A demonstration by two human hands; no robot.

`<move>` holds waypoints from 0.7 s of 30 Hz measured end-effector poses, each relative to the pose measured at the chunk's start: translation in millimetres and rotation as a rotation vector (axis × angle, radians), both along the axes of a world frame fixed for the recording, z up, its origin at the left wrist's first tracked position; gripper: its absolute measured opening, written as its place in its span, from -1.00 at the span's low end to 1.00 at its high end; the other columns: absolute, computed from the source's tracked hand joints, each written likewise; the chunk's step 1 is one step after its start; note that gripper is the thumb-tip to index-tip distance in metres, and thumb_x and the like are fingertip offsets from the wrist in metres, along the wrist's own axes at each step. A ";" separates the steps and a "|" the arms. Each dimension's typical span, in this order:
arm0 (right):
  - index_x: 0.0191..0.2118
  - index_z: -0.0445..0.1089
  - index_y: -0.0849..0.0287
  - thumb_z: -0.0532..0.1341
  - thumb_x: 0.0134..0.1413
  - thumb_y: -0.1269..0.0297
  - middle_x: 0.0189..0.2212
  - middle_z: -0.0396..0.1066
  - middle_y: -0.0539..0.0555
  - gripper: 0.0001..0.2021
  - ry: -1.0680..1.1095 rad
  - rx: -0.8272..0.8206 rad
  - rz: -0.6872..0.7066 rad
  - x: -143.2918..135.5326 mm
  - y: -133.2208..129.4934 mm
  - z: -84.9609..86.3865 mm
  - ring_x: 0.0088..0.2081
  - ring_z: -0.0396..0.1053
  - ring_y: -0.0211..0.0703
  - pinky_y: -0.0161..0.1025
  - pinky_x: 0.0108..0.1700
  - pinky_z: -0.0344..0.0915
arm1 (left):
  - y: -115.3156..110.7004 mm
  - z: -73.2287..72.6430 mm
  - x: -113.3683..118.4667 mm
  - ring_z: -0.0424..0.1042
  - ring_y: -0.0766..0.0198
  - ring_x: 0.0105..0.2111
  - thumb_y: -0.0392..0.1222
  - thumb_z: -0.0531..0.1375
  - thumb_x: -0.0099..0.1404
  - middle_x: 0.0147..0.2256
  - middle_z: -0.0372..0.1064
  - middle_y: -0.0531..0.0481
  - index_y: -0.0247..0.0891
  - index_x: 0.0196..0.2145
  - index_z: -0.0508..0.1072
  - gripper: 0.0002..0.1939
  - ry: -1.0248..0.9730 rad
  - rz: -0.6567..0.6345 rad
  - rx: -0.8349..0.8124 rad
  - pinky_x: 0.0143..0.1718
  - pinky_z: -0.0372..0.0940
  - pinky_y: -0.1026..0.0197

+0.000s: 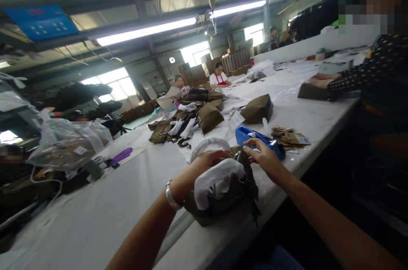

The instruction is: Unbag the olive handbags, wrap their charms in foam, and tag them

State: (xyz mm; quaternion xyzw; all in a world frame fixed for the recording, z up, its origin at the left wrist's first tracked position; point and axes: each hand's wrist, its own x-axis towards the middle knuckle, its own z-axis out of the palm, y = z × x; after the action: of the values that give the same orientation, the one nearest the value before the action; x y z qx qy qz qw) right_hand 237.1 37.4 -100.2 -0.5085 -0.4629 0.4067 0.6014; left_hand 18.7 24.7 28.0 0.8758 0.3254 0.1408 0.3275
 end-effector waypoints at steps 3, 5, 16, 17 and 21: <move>-0.12 0.29 0.15 0.29 0.00 0.05 -0.38 0.48 0.04 -0.61 0.044 0.026 0.027 -3.2 2.1 2.5 -0.37 0.48 -0.08 -0.18 -0.35 0.44 | 25.6 -20.5 24.6 0.56 -0.04 -0.10 -0.14 0.18 0.38 -0.13 0.61 -0.17 -0.27 -0.09 0.62 -0.73 0.136 0.122 0.224 -0.01 0.40 0.05; -0.07 0.29 0.15 0.26 0.01 0.08 -0.39 0.47 0.02 -0.61 0.075 0.043 0.031 -5.9 1.0 2.0 -0.38 0.47 -0.10 -0.18 -0.32 0.43 | 35.9 -35.0 38.4 0.57 -0.04 -0.18 -0.11 0.17 0.39 -0.23 0.60 -0.20 -0.32 -0.11 0.61 -0.70 0.171 0.167 0.258 -0.10 0.40 0.03; -0.17 0.43 0.15 0.18 0.20 -0.08 -0.31 0.53 0.10 -0.63 -0.336 0.101 -0.005 0.3 -0.5 -1.5 -0.27 0.49 0.00 -0.12 -0.22 0.38 | 63.6 -50.5 47.9 0.50 0.13 -0.31 0.00 0.27 0.26 -0.31 0.57 -0.12 -0.31 -0.22 0.58 -0.70 0.228 0.187 0.088 -0.29 0.33 0.17; -0.17 0.43 0.15 0.18 0.20 -0.08 -0.33 0.53 0.09 -0.63 -0.354 0.099 0.000 0.2 -0.4 -0.7 -0.29 0.49 -0.01 -0.13 -0.24 0.37 | 65.1 -49.7 47.9 0.49 0.15 -0.34 0.00 0.26 0.27 -0.35 0.56 -0.10 -0.31 -0.25 0.58 -0.70 0.229 0.184 0.071 -0.32 0.31 0.19; -0.17 0.43 0.14 0.18 0.19 -0.03 -0.37 0.51 0.07 -0.67 -0.345 0.147 -0.074 -2.9 -0.4 -1.6 -0.35 0.46 -0.04 -0.16 -0.30 0.35 | 64.7 -51.1 49.7 0.38 0.22 -0.51 0.04 0.21 0.30 -0.59 0.39 0.00 -0.30 -0.51 0.52 -0.63 0.228 0.182 -0.005 -0.45 0.22 0.20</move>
State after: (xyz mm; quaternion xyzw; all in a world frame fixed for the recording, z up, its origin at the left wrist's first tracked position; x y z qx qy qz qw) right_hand 234.2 37.0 -101.8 -0.5419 -0.5688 0.2561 0.5632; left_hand 68.4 89.5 -23.0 0.8522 0.4390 0.0685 0.2765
